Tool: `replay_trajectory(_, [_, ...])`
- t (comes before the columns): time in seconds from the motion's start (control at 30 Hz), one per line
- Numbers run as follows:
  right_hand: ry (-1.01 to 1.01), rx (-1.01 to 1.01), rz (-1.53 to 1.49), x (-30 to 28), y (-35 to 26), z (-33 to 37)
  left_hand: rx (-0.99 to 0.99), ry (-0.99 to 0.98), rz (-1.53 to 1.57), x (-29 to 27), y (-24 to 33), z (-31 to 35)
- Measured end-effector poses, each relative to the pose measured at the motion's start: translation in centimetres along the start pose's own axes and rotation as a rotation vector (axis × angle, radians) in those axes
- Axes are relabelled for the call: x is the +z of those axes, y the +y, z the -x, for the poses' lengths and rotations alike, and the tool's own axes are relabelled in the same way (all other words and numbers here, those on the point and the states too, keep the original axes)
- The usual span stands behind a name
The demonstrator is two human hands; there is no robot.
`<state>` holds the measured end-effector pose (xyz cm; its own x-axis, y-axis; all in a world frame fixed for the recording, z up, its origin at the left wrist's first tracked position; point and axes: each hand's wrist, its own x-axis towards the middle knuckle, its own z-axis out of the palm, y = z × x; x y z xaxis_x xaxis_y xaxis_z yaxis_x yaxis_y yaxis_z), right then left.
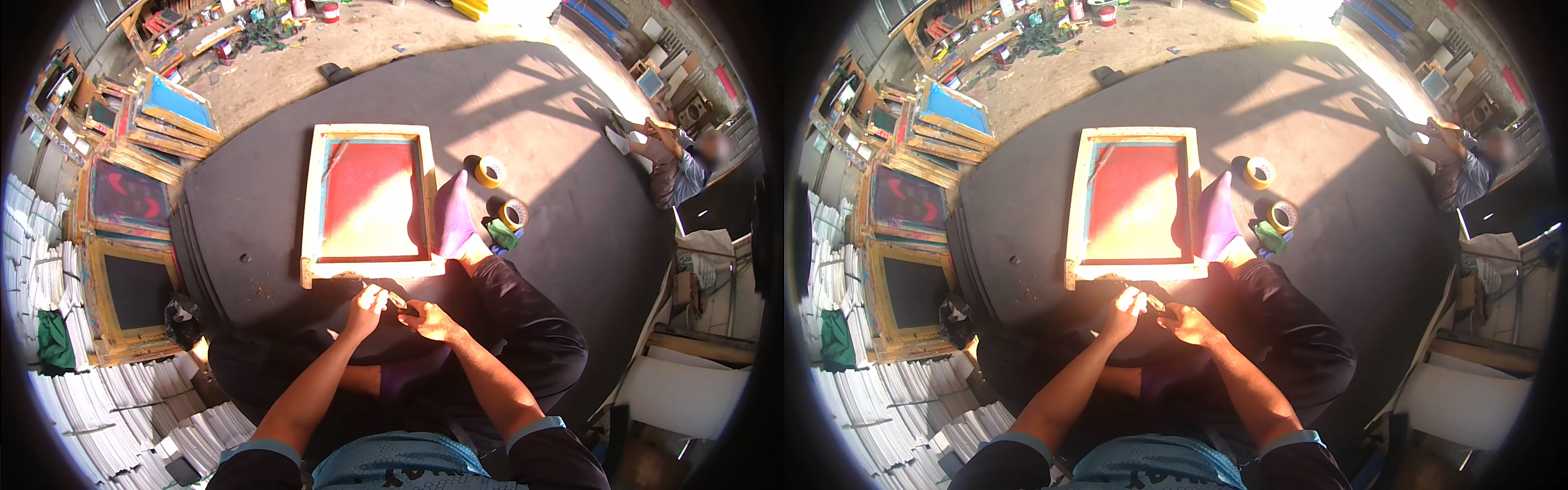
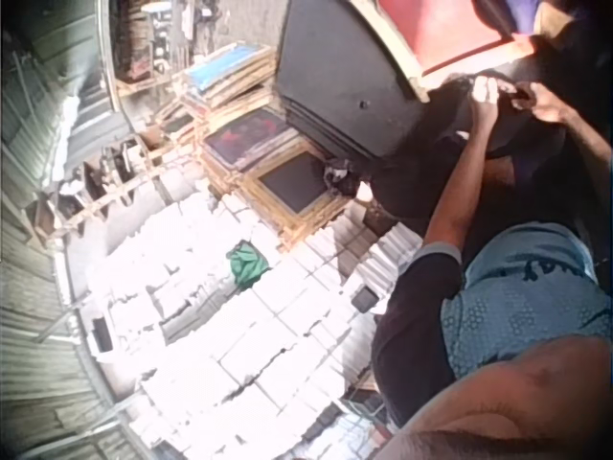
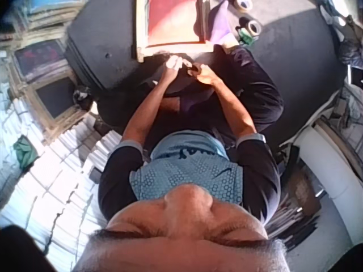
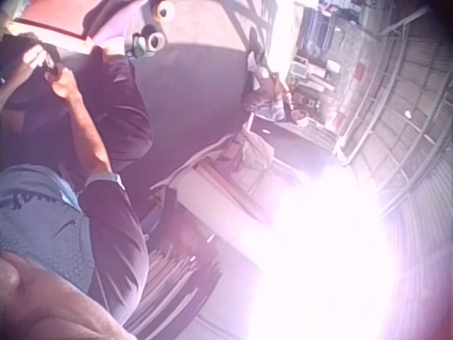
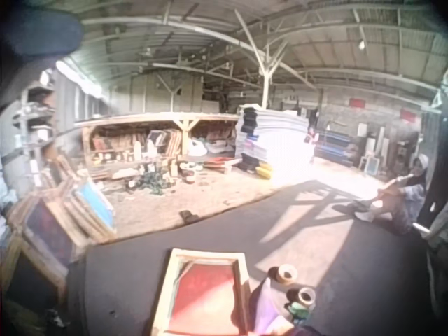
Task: The person sits on the floor and uses pliers to remove staples from the edges of a wooden screen printing frame. They work along the frame's perimeter, pulling out staples one by one and placing them on the floor.
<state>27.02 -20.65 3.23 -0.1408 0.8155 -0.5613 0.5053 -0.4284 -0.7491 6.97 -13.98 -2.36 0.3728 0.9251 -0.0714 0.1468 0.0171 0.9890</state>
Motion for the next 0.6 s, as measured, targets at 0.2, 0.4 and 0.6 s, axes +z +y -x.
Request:
replay_trajectory(0.2, [0.207,0.018,0.231,-1.0,1.4,0.2,-0.070,0.231,-0.098,-1.2,1.3,-0.2])
replay_trajectory(0.4, [0.341,0.220,0.446,-4.3,1.6,-0.3,-0.238,0.749,-0.076,-11.6,-2.9,-0.8])
replay_trajectory(0.6, [0.311,0.260,0.511,-5.3,1.5,-1.2,-0.703,1.124,0.337,-17.9,-3.6,-0.2])
